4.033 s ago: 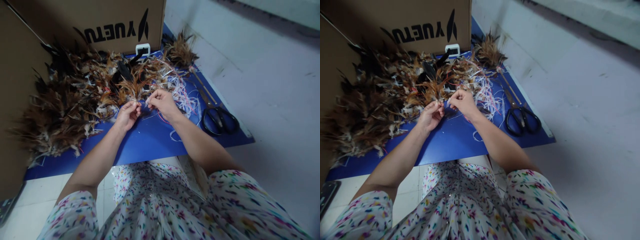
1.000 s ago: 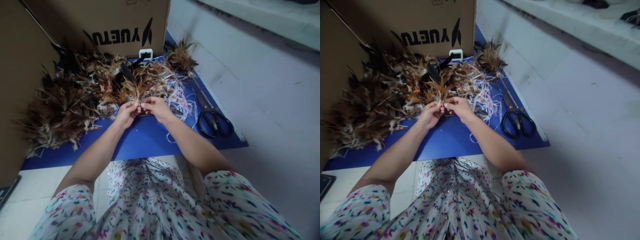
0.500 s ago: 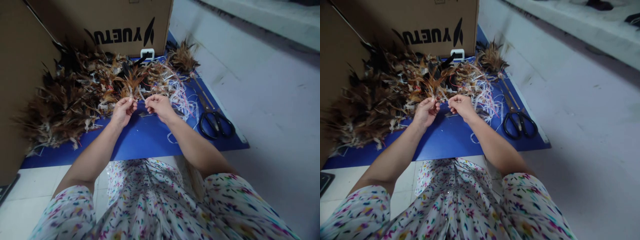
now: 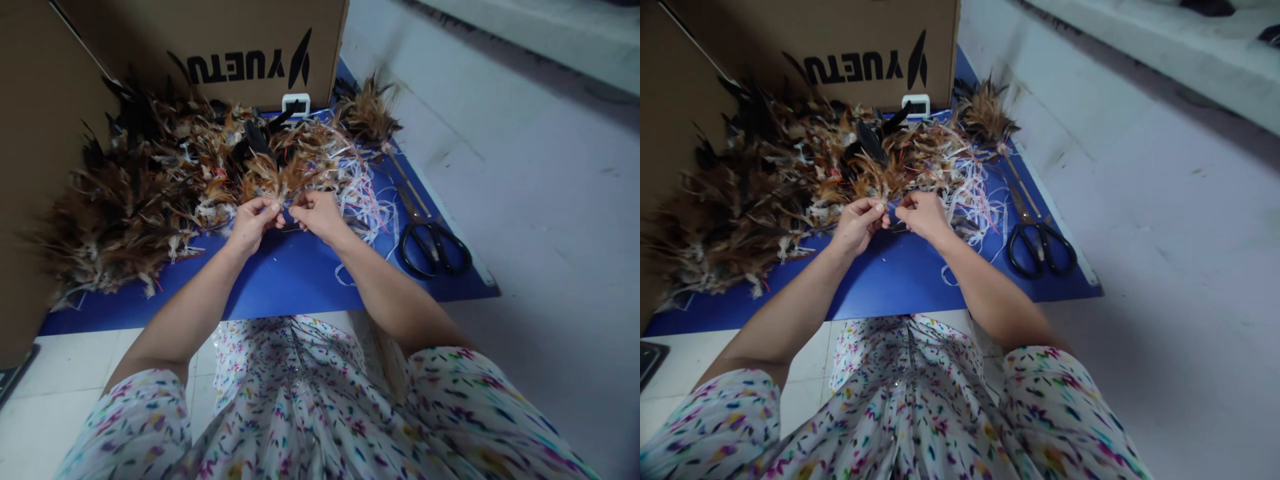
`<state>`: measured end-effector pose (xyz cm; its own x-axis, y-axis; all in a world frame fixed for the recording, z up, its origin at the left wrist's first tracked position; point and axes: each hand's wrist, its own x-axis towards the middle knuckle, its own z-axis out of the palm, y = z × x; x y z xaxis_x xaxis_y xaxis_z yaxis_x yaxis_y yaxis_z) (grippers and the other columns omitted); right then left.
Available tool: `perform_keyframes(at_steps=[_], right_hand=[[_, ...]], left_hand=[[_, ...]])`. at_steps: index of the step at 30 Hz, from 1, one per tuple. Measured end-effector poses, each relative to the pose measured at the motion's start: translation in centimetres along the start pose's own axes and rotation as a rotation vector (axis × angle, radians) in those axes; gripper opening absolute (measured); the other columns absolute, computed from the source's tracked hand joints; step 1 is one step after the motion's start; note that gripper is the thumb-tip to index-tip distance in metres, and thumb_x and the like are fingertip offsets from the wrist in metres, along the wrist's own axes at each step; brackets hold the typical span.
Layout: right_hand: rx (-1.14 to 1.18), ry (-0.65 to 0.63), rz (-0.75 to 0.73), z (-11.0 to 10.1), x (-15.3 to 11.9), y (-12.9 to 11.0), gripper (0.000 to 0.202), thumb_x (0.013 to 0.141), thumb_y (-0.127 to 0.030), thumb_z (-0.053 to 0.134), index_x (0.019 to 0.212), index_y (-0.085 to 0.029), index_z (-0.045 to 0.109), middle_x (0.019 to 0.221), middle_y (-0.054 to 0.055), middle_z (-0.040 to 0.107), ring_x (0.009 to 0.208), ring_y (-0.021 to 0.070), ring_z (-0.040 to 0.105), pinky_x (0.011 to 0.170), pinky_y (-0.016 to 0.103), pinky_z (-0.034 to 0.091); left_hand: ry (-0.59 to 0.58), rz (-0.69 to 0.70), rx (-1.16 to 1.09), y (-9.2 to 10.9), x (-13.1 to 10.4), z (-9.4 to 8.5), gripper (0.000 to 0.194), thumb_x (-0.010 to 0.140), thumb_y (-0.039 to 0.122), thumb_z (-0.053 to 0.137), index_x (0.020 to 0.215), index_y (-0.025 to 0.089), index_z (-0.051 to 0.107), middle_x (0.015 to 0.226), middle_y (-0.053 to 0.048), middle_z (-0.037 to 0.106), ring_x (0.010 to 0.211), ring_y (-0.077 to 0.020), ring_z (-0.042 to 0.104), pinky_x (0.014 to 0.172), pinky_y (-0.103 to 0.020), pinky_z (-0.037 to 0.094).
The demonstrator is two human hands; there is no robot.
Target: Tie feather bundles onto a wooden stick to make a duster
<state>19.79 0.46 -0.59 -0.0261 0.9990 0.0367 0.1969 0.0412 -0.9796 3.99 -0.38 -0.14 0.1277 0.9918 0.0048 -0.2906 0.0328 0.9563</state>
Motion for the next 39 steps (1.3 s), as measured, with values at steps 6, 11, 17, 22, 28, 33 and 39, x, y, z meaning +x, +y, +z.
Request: perform_keyframes(at_steps=[6, 11, 17, 22, 28, 33, 39], right_hand=[[-0.025, -0.033, -0.054, 0.0, -0.1, 0.1, 0.006, 0.075, -0.023, 0.068, 0.073, -0.018, 0.066, 0.053, -0.002, 0.061, 0.042, 0.0084, 0.053, 0.042, 0.021, 0.042], [-0.034, -0.018, -0.059, 0.0, 0.0, 0.3, 0.006, 0.074, -0.021, 0.069, 0.072, -0.017, 0.065, 0.052, -0.003, 0.06, 0.043, 0.0085, 0.053, 0.043, 0.021, 0.042], [-0.025, -0.053, -0.087, 0.0, 0.1, 0.7, 0.006, 0.076, -0.023, 0.068, 0.074, -0.018, 0.066, 0.054, -0.003, 0.059, 0.045, 0.0095, 0.053, 0.045, 0.023, 0.042], [-0.159, -0.055, -0.175, -0.4, -0.3, 0.1, 0.007, 0.077, -0.024, 0.071, 0.078, -0.018, 0.071, 0.061, -0.001, 0.064, 0.058, 0.0121, 0.057, 0.055, 0.025, 0.042], [-0.322, -0.044, -0.339, -1.3, -0.9, -1.2, 0.012, 0.086, -0.022, 0.064, 0.077, -0.02, 0.073, 0.073, 0.0, 0.069, 0.07, 0.0139, 0.059, 0.072, 0.029, 0.044], [-0.441, -0.05, -0.495, -1.5, -1.2, -1.3, 0.014, 0.092, -0.02, 0.061, 0.082, -0.019, 0.07, 0.084, 0.003, 0.068, 0.079, 0.0169, 0.06, 0.081, 0.031, 0.045], [-0.807, -0.06, -0.766, -1.5, -1.5, -1.1, 0.021, 0.1, -0.02, 0.049, 0.096, -0.018, 0.069, 0.098, 0.009, 0.067, 0.096, 0.0241, 0.058, 0.089, 0.039, 0.045]], left_hand=[[-0.012, 0.027, 0.027, -0.3, 0.1, -0.1, 0.022, 0.069, 0.026, 0.087, 0.065, 0.015, 0.069, 0.055, 0.0, 0.066, 0.048, -0.0085, 0.059, 0.052, -0.019, 0.049], [0.001, 0.023, 0.064, -0.2, 0.0, 0.0, 0.026, 0.07, 0.028, 0.088, 0.063, 0.015, 0.067, 0.053, 0.0, 0.064, 0.047, -0.0081, 0.057, 0.053, -0.02, 0.048], [0.029, 0.057, 0.082, -0.3, 0.1, 0.1, 0.025, 0.07, 0.026, 0.088, 0.062, 0.015, 0.067, 0.05, 0.001, 0.062, 0.045, -0.0078, 0.055, 0.052, -0.02, 0.046], [0.049, 0.139, 0.122, -0.4, 0.3, -0.3, 0.025, 0.069, 0.029, 0.088, 0.062, 0.016, 0.068, 0.051, 0.001, 0.062, 0.046, -0.0081, 0.054, 0.053, -0.021, 0.046], [0.075, 0.24, 0.286, -0.8, 0.6, -0.8, 0.022, 0.074, 0.028, 0.083, 0.061, 0.018, 0.069, 0.052, 0.001, 0.063, 0.048, -0.009, 0.055, 0.055, -0.021, 0.045], [0.094, 0.328, 0.502, -0.7, 0.5, -0.9, 0.017, 0.075, 0.019, 0.078, 0.062, 0.017, 0.069, 0.061, 0.001, 0.064, 0.05, -0.0094, 0.056, 0.054, -0.022, 0.042], [0.034, 0.599, 0.939, -0.3, 0.4, -1.3, 0.012, 0.077, 0.013, 0.068, 0.066, 0.017, 0.066, 0.069, -0.001, 0.064, 0.066, -0.0133, 0.057, 0.066, -0.025, 0.044]])
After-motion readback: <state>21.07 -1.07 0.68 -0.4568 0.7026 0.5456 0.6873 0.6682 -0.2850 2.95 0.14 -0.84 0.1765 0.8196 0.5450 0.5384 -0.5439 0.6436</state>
